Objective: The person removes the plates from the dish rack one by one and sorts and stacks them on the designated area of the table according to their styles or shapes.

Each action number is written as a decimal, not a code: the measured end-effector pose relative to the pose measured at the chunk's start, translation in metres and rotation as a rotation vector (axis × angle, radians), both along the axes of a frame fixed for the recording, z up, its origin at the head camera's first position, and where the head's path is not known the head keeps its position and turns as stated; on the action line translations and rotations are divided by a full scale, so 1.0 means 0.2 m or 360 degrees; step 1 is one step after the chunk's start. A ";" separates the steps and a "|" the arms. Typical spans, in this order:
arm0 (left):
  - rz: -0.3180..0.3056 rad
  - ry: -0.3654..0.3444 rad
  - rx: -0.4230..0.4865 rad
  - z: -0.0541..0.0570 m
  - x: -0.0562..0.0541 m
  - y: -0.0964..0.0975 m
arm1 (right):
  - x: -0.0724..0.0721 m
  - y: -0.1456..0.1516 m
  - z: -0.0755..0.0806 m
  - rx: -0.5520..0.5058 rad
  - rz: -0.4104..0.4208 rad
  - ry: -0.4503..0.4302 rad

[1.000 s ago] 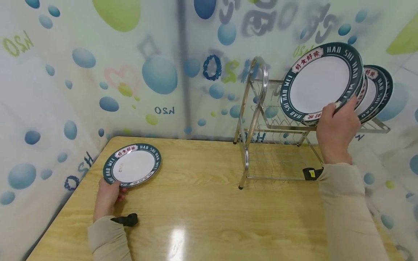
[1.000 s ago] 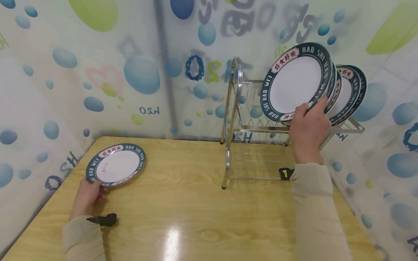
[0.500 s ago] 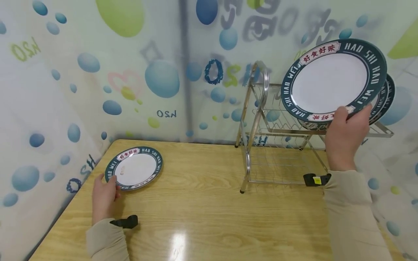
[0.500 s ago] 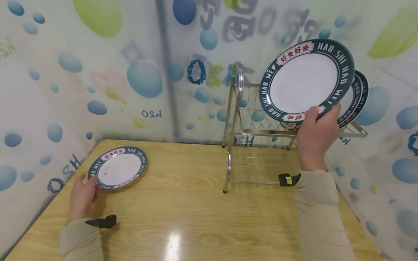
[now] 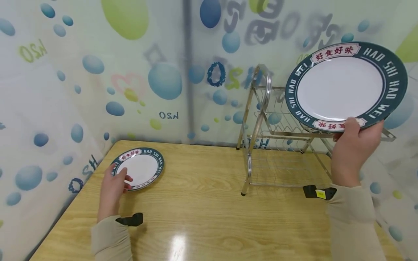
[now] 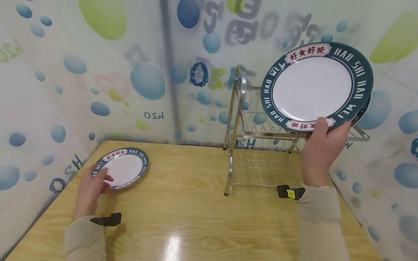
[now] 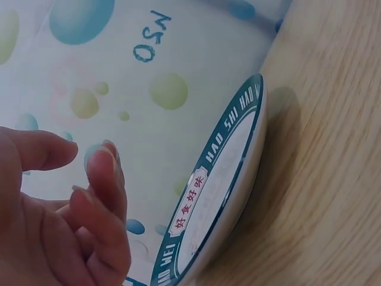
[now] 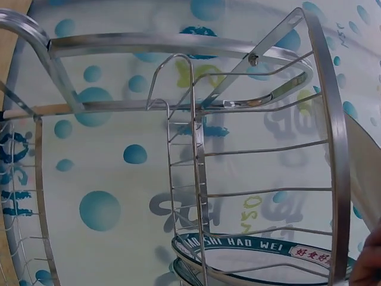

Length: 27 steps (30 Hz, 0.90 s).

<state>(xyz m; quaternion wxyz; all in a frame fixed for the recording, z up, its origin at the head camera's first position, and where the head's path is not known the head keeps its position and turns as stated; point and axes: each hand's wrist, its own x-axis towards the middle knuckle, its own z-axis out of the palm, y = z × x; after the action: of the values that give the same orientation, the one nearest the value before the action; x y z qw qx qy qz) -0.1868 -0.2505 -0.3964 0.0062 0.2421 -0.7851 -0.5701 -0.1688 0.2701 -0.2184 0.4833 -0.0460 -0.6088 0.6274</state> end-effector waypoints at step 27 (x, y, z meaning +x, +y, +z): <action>-0.0455 0.0382 -0.0010 0.16 -0.02 0.36 | 0.16 -0.27 -0.34 -0.0217 0.0415 0.0492</action>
<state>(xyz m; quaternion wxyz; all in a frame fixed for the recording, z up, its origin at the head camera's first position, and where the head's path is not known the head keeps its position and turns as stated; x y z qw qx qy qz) -0.1914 -0.1781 -0.3638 0.0194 0.0582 -0.8070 -0.5874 -0.1377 0.2163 -0.2870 0.4815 0.0973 -0.4843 0.7240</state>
